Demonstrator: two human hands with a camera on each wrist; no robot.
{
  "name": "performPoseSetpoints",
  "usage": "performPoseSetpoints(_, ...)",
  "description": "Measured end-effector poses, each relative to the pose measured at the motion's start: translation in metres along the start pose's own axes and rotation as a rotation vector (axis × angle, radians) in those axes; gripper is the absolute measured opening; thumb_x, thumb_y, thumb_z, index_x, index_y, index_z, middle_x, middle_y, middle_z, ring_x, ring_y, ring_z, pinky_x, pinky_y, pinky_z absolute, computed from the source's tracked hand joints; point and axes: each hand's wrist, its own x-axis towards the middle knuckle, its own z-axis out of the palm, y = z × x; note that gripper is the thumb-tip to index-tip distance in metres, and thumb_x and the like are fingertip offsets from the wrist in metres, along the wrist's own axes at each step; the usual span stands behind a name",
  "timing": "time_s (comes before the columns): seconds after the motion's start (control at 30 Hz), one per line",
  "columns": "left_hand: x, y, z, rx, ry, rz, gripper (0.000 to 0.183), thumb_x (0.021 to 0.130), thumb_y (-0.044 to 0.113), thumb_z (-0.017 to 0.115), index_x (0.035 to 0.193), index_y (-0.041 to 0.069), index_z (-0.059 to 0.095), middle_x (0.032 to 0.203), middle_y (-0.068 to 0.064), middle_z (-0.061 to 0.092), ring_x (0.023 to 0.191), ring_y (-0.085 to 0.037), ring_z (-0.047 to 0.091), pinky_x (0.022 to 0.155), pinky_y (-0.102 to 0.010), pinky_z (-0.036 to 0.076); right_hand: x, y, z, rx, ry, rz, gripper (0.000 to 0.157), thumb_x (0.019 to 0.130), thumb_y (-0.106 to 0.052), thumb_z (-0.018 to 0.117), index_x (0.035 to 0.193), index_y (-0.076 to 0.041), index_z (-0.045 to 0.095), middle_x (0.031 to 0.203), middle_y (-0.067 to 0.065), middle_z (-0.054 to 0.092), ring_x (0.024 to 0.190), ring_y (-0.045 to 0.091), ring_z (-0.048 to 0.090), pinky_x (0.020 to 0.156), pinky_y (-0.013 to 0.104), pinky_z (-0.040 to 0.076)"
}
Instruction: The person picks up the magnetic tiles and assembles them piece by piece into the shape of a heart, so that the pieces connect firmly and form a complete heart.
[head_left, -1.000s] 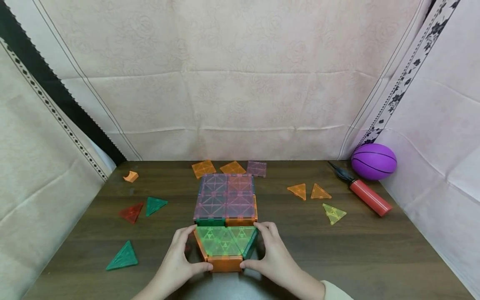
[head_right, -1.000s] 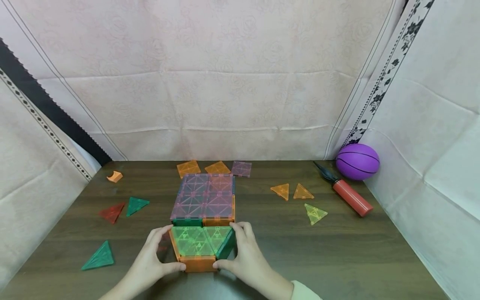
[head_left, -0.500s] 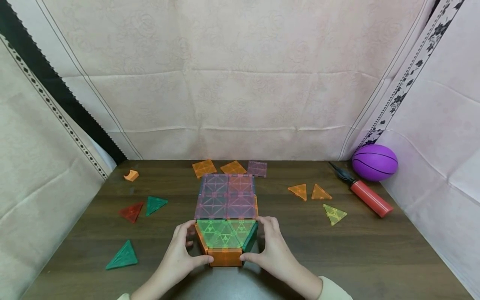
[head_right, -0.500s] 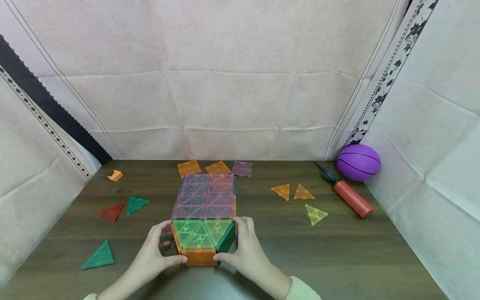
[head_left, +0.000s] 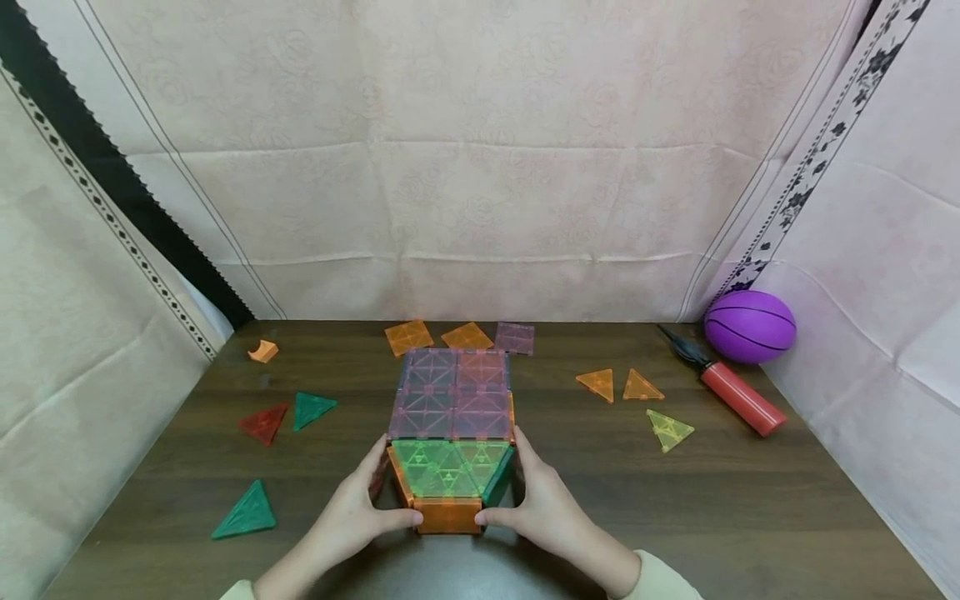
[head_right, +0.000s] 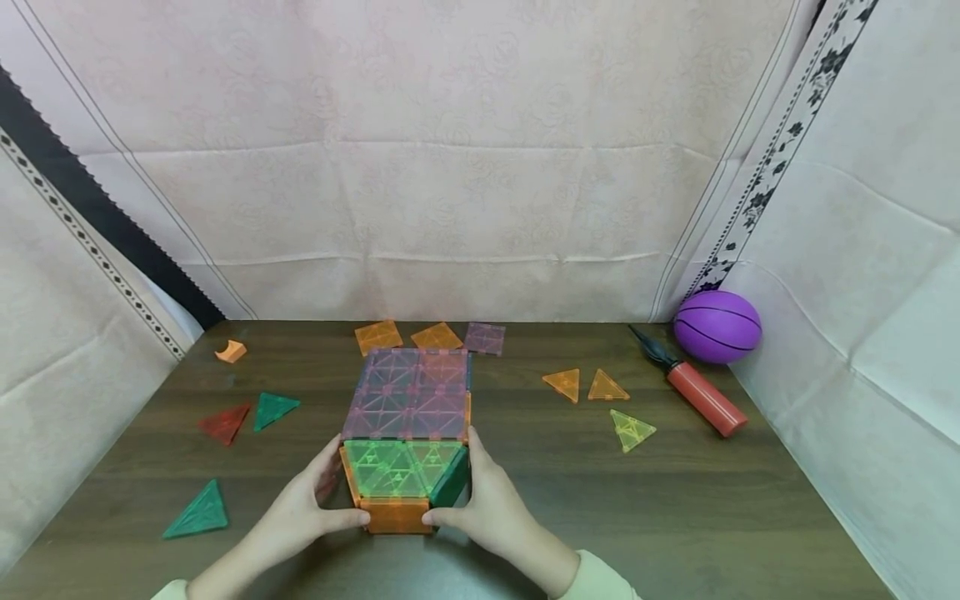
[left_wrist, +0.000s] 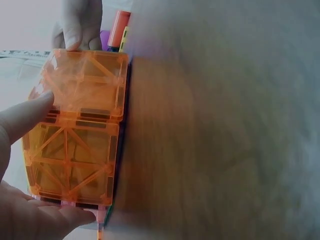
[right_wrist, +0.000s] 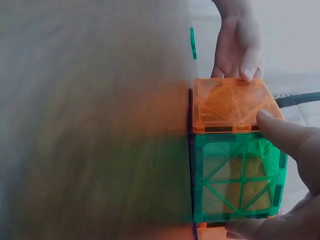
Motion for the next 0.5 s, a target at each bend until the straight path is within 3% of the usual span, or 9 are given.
performPoseSetpoints(0.27,-0.003,-0.006,-0.017,-0.02,-0.018,-0.015,0.116,0.072,0.024,0.086,0.154,0.001,0.006,0.155,-0.027,0.019,0.14,-0.044,0.022,0.108,-0.058,0.028,0.005,-0.008,0.013,0.016,-0.011,-0.005,0.122,0.071,-0.049,0.082,0.153,0.002,0.007,0.149,0.027,0.034,0.126,0.041,0.048,0.096,0.053,0.044)
performPoseSetpoints(0.5,-0.005,-0.012,-0.041,0.003,-0.045,-0.009,0.117,0.073,0.024,0.085,0.154,0.0,0.004,0.155,-0.03,0.014,0.14,-0.046,0.02,0.108,-0.058,0.027,0.013,-0.02,0.025,0.031,-0.04,-0.014,0.12,0.073,-0.051,0.08,0.153,0.001,0.007,0.147,0.026,0.037,0.126,0.037,0.049,0.095,0.051,0.046)
